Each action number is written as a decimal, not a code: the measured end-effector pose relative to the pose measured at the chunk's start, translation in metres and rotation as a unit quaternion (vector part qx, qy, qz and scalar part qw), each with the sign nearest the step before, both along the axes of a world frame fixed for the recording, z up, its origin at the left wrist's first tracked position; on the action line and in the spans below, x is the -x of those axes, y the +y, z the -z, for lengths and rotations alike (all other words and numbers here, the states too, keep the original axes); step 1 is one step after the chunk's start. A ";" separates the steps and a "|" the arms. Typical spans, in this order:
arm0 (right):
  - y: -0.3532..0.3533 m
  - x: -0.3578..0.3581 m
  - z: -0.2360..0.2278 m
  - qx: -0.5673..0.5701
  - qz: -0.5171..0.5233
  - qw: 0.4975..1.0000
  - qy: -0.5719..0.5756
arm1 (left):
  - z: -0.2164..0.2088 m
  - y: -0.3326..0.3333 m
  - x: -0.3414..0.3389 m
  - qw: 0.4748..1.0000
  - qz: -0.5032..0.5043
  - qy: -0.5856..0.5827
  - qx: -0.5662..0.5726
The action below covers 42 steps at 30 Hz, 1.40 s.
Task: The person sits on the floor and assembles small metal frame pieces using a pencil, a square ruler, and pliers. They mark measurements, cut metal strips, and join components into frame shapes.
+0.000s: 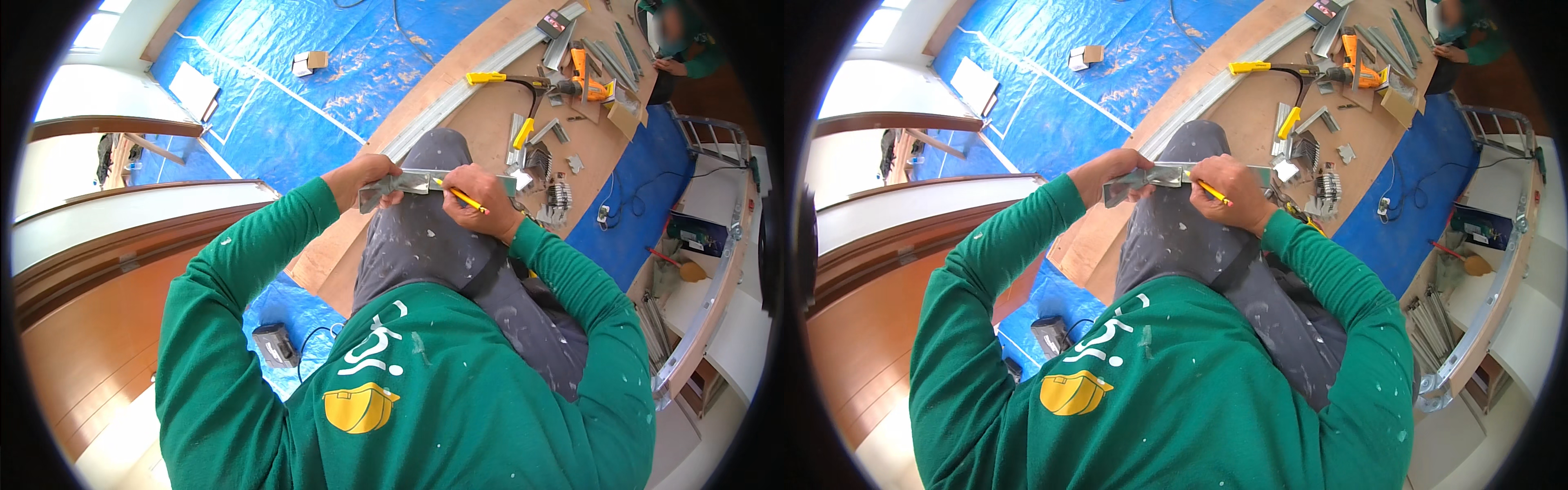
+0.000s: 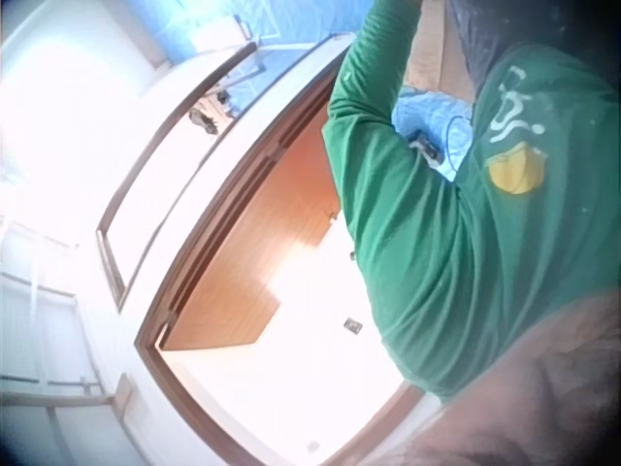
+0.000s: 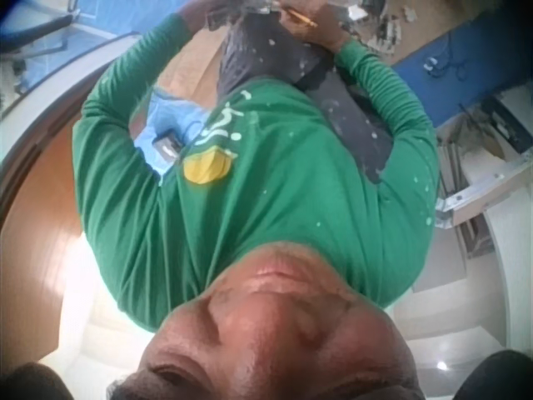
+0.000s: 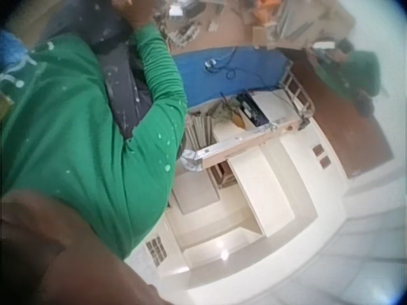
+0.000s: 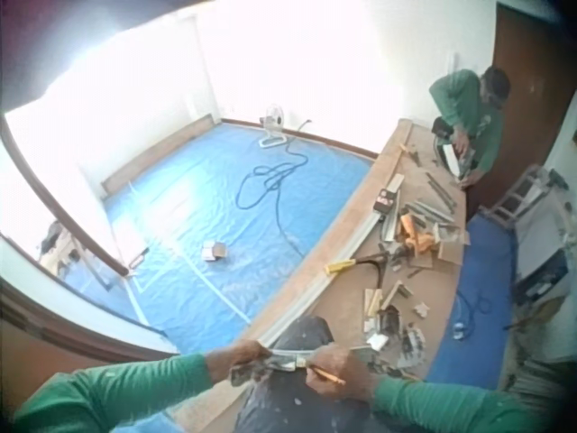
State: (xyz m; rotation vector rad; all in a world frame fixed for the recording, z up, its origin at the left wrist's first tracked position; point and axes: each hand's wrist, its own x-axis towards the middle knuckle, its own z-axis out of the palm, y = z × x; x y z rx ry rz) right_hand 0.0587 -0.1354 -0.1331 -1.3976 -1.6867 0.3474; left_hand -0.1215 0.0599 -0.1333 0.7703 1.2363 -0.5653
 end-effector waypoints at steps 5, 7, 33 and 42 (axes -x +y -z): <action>0.009 -0.006 0.006 -0.007 -0.005 1.000 0.024 | 0.003 0.001 0.002 0.995 -0.064 -0.008 0.077; 0.012 -0.009 0.007 -0.011 -0.019 1.000 0.018 | 0.008 0.003 0.006 0.991 -0.087 -0.008 0.099; 0.020 -0.010 0.019 -0.007 0.000 1.000 0.029 | 0.015 0.012 -0.001 0.981 -0.134 0.033 0.135; 0.019 -0.009 0.020 -0.004 0.007 0.999 0.035 | 0.013 0.014 -0.006 0.982 -0.126 0.045 0.135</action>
